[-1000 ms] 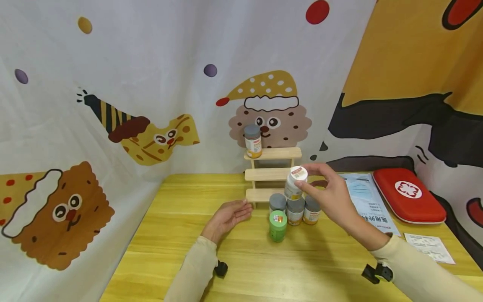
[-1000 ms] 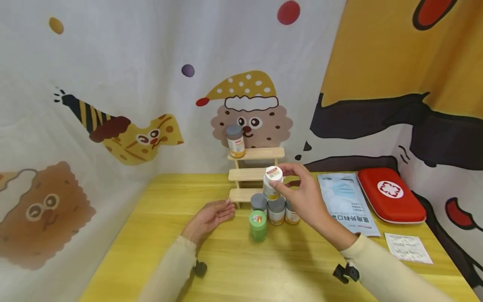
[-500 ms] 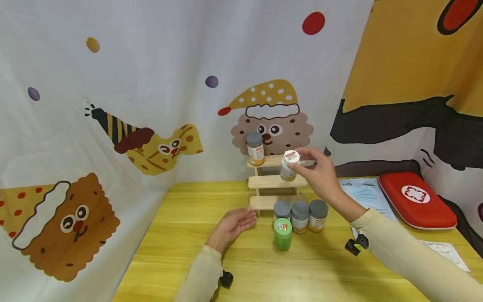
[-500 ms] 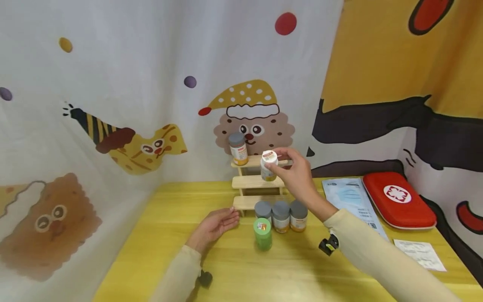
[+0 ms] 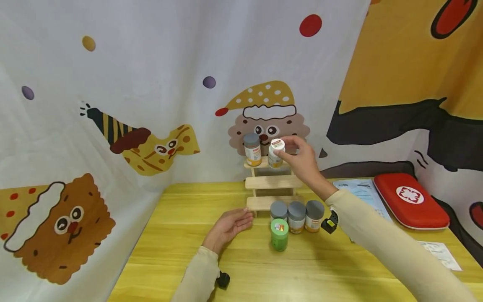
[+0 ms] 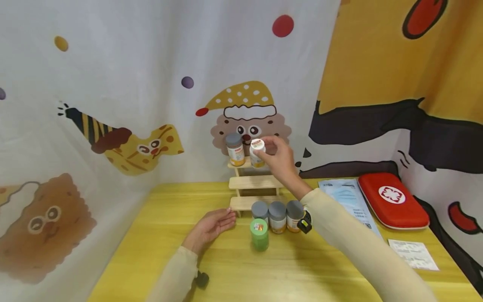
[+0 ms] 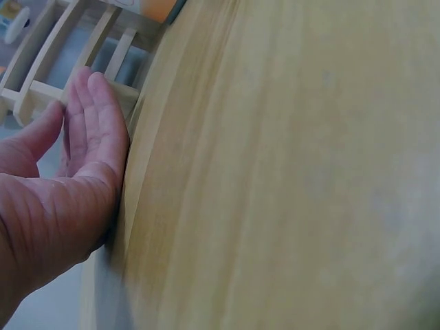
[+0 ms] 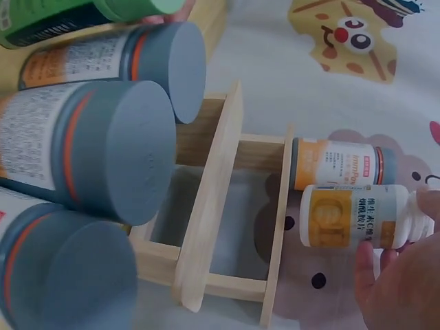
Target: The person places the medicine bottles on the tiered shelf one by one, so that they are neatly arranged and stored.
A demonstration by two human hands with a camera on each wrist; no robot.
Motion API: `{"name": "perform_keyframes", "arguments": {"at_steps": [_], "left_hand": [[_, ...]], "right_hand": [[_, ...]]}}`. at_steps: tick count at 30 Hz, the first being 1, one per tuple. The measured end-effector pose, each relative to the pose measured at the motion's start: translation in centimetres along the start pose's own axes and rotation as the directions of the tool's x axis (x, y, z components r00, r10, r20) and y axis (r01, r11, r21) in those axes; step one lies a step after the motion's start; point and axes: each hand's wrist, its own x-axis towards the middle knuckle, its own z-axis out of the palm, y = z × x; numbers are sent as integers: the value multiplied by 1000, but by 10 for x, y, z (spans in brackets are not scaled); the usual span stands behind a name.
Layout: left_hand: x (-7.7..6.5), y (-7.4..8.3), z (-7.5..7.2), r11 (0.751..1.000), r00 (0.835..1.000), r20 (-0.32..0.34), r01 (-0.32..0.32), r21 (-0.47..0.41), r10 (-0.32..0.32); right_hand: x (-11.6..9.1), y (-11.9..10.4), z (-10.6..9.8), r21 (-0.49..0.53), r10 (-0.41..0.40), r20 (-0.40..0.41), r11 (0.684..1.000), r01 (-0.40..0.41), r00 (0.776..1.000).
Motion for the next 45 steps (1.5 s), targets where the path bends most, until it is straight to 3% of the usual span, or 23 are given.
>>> {"name": "perform_keyframes", "arguments": {"at_steps": [13, 31, 45], "left_hand": [[3, 0, -2, 1000, 1000, 1, -5, -5, 5], [0, 2, -1, 1000, 1000, 1, 0, 11, 0], [1, 2, 0, 1000, 1000, -1, 6, -3, -6]], "right_hand": [[24, -1, 23, 3, 94, -15, 996, -94, 995], [36, 1, 28, -71, 166, -29, 983, -168, 986], [26, 5, 28, -158, 98, -85, 981, -111, 992]]}}
